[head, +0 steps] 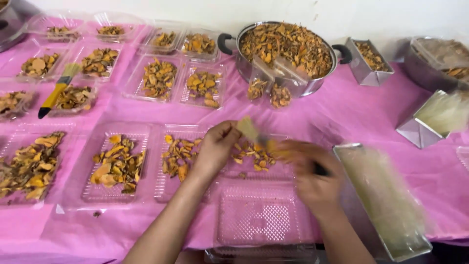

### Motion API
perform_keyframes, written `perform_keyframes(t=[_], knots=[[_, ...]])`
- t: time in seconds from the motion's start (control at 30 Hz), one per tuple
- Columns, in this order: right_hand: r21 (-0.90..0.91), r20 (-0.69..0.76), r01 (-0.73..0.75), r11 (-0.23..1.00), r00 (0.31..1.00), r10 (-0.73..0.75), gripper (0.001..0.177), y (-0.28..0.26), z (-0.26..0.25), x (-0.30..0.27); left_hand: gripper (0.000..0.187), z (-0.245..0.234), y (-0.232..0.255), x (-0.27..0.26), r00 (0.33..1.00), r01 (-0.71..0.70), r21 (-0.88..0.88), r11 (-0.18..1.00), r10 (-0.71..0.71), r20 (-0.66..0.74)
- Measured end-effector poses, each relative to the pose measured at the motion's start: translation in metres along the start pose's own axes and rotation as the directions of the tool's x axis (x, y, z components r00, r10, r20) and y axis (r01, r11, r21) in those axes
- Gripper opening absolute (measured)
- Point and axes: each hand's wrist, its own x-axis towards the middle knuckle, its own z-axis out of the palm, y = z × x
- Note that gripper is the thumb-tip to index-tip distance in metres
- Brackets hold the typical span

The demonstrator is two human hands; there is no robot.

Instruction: Arranging dried tea leaves or turmeric pieces into plastic containers using hands and a brush.

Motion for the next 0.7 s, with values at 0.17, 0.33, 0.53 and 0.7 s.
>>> perform_keyframes(t=[0.17, 0.33, 0.53, 0.7], knots=[[-0.190, -0.033, -0.127, 0.974, 0.992, 0.123, 0.036, -0.010, 0.003, 0.004, 0.019, -0.001, -0.015, 0.007, 0.989, -0.150, 0.015, 0.989, 0.150, -0.014], [-0.248, 0.081, -0.017, 0.969, 0.996, 0.038, 0.023, 0.003, -0.002, -0.003, 0.030, 0.000, -0.031, 0.008, 0.797, -0.577, 0.343, 0.741, 0.603, 0.038], [-0.229, -0.113, -0.128, 0.965, 0.988, 0.105, 0.030, -0.004, -0.010, -0.006, 0.016, 0.003, -0.024, 0.001, 0.823, -0.511, 0.598, 0.618, 0.552, 0.133], [-0.188, 0.035, -0.178, 0.966, 0.982, 0.187, 0.023, -0.012, 0.002, -0.010, 0.021, 0.005, -0.019, 0.004, 0.999, -0.038, -0.323, 0.946, 0.038, -0.008]])
